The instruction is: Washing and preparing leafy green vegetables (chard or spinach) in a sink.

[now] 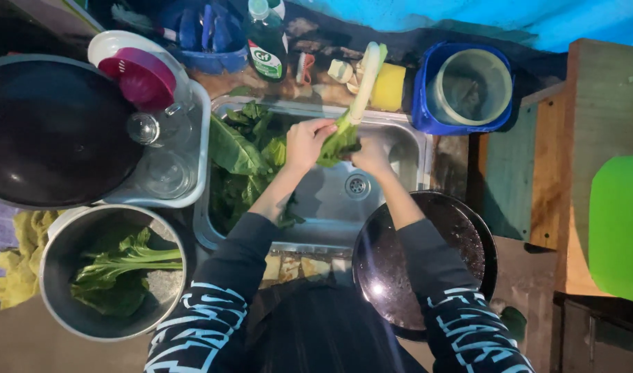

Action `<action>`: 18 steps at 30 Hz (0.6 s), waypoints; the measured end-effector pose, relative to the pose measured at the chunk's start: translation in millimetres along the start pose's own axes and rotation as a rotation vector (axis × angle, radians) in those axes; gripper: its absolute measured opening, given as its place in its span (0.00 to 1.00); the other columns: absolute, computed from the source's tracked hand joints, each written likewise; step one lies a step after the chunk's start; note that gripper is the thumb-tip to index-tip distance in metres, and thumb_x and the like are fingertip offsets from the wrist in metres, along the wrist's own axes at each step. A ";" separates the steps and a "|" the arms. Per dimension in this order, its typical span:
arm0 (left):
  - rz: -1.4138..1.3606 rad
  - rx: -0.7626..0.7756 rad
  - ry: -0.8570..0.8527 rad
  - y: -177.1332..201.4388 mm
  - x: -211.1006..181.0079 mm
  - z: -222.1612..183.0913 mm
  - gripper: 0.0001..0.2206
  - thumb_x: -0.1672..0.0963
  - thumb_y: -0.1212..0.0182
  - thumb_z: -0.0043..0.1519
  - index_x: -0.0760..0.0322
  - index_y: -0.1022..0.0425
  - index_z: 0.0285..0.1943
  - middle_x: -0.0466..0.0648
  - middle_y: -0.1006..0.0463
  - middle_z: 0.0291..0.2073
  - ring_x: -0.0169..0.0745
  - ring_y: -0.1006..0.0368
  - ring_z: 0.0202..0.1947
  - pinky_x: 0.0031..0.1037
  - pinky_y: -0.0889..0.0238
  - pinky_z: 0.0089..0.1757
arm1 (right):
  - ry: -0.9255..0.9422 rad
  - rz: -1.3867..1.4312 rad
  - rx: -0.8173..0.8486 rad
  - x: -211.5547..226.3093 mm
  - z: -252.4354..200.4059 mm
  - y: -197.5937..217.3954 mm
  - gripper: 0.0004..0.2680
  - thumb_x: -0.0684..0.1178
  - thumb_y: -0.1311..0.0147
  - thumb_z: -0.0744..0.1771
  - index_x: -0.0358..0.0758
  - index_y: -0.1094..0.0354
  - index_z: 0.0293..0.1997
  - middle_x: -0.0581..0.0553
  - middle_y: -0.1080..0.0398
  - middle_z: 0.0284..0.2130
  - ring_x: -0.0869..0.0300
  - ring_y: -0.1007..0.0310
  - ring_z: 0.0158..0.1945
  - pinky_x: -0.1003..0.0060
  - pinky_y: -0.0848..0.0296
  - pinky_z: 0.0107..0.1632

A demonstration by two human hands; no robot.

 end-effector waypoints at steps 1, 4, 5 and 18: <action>-0.002 -0.027 -0.003 5.3 -0.2 0.9 0.10 0.53 0.33 0.60 0.60 0.16 0.45 0.54 0.18 0.32 0.51 0.20 0.30 0.32 0.30 0.34 | -0.070 0.042 0.023 -3.1 -2.2 -0.8 0.07 0.46 0.35 0.61 0.34 0.22 0.37 0.42 0.24 0.24 0.61 0.24 0.26 0.63 0.27 0.33; -0.018 -0.085 -0.065 12.4 10.5 2.0 0.09 0.54 0.33 0.61 0.61 0.16 0.45 0.55 0.18 0.33 0.51 0.20 0.31 0.32 0.30 0.35 | -0.085 0.034 0.001 -13.7 -7.5 0.1 0.07 0.48 0.36 0.63 0.35 0.21 0.35 0.44 0.24 0.21 0.62 0.23 0.23 0.64 0.26 0.30; -0.033 -0.112 -0.122 12.8 15.2 2.5 0.09 0.54 0.32 0.61 0.61 0.16 0.45 0.55 0.18 0.34 0.50 0.19 0.32 0.31 0.29 0.35 | -0.032 -0.014 -0.044 -17.4 -9.0 2.1 0.07 0.48 0.34 0.63 0.35 0.21 0.33 0.45 0.24 0.20 0.63 0.24 0.21 0.65 0.26 0.30; 0.104 0.120 -0.076 -21.2 13.7 -7.2 0.11 0.53 0.37 0.64 0.62 0.20 0.50 0.56 0.17 0.38 0.60 0.22 0.41 0.43 0.31 0.40 | 0.043 0.824 0.011 14.0 -4.2 20.2 0.13 0.36 0.40 0.66 0.31 0.32 0.57 0.45 0.24 0.46 0.62 0.24 0.50 0.69 0.26 0.54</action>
Point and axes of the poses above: each hand's wrist, its own z-axis towards the middle knuckle, its own y-axis out of the back of the hand, x = y × z, the point moved 2 cm from there along z, towards the middle knuckle
